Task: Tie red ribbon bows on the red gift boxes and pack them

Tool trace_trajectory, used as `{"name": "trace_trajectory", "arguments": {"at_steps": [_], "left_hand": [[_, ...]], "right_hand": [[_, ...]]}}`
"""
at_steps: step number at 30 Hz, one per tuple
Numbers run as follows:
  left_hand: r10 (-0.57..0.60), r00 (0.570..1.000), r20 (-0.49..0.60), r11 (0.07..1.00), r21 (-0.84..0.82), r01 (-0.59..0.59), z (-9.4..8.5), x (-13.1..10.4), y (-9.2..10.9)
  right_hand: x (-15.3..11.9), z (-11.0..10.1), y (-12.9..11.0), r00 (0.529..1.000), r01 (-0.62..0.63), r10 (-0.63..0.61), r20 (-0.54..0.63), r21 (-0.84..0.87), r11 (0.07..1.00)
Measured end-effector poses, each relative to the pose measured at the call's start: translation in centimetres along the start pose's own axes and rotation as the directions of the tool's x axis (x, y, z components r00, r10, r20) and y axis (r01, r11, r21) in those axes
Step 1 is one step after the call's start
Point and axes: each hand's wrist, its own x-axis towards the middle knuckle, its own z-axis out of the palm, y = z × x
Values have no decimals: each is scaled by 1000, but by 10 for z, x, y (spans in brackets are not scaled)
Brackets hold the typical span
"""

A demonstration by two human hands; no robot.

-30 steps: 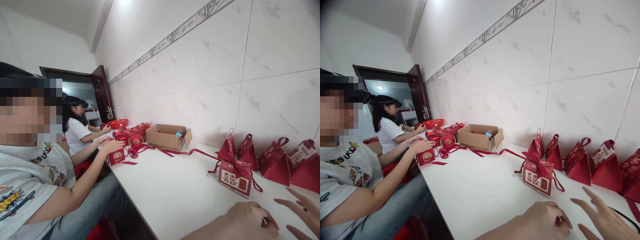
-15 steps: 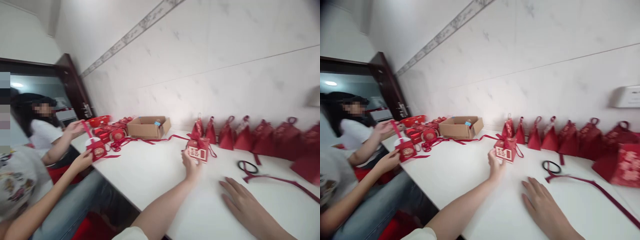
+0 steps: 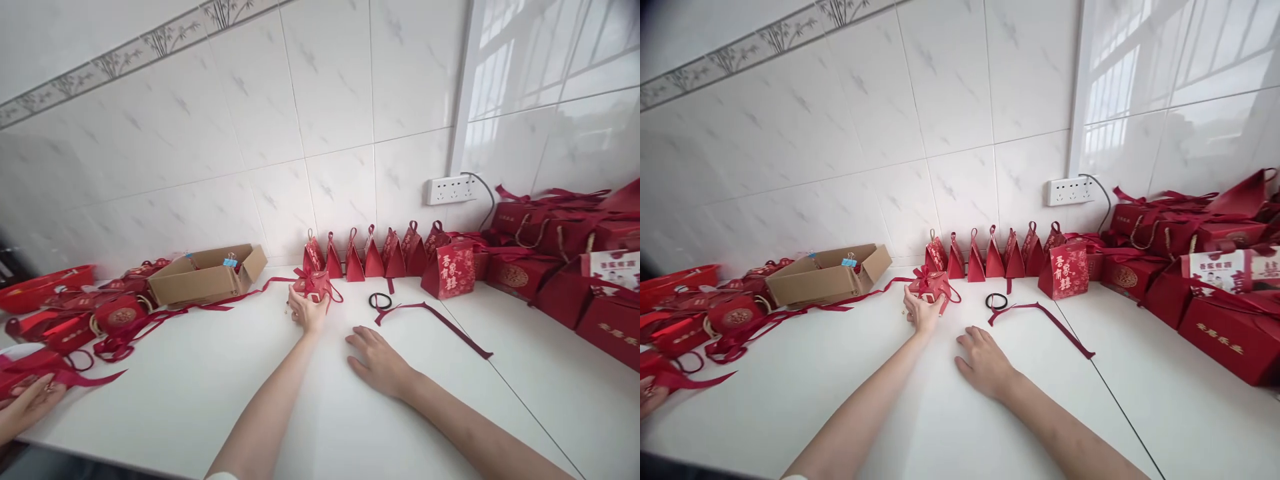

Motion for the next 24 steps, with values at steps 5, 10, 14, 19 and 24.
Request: {"name": "trace_trajectory", "arguments": {"at_steps": [5,10,14,19,24], "left_hand": [[84,993,87,996,-11,-83,-10,-11,-2],[157,952,261,985,-115,-130,-37,-43,-7],[295,838,459,926,-354,-132,-72,-75,-25],[486,709,511,776,-626,-80,-101,-79,-30],[276,951,138,716,-689,-108,-73,-46,1]], "right_hand": [[-1,1,6,997,-45,57,-61,182,982],[-1,6,8,980,-87,145,-136,362,928],[1,4,11,958,-77,208,-197,522,849],[9,-3,30,808,-156,571,-147,880,448],[11,14,52,806,-70,543,-235,873,482]]}}
